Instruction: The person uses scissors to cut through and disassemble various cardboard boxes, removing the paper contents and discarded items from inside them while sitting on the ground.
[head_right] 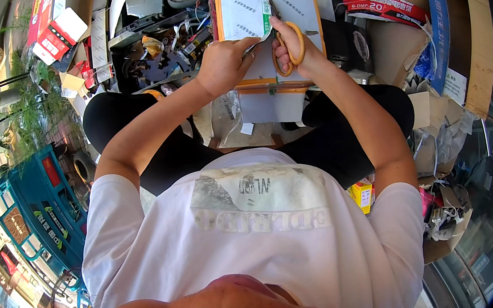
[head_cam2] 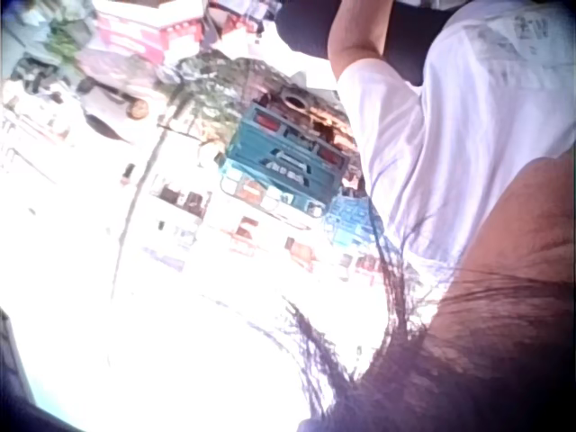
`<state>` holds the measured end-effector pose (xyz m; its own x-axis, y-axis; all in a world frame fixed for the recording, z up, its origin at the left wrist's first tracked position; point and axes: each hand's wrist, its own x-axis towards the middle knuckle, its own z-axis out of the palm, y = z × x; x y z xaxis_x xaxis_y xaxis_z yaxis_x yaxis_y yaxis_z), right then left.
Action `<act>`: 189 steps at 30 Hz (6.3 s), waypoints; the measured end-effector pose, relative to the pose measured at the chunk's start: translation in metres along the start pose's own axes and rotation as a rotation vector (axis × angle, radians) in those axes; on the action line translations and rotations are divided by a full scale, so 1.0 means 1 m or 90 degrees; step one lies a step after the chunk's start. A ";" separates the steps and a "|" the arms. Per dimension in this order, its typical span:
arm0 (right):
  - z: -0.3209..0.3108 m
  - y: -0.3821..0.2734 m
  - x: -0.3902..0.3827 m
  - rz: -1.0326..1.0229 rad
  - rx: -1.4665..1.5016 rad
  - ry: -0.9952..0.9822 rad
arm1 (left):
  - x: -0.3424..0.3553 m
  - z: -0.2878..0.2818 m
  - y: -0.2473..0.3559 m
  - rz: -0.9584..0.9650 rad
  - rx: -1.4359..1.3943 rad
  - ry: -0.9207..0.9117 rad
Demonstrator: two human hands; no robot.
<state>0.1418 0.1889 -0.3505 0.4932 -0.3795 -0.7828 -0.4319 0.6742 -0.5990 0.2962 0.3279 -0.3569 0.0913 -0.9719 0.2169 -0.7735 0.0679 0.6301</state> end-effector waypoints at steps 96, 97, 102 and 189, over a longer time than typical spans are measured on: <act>0.046 -0.022 -0.066 -0.158 -0.023 -0.356 | 0.070 -0.194 -0.030 -0.358 -0.309 0.349; 0.047 -0.023 -0.066 -0.178 -0.038 -0.356 | 0.068 -0.203 -0.025 -0.366 -0.299 0.366; 0.039 -0.026 -0.075 -0.187 -0.072 -0.420 | 0.079 -0.218 -0.031 -0.356 -0.301 0.346; -0.065 -0.072 0.003 -0.725 -1.246 0.144 | -0.054 -0.018 -0.097 -0.057 0.330 0.041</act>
<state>0.1250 0.0978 -0.3209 0.9855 -0.1674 -0.0275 -0.1652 -0.9840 0.0668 0.3778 0.3774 -0.4165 0.1968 -0.9519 0.2348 -0.9679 -0.1506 0.2010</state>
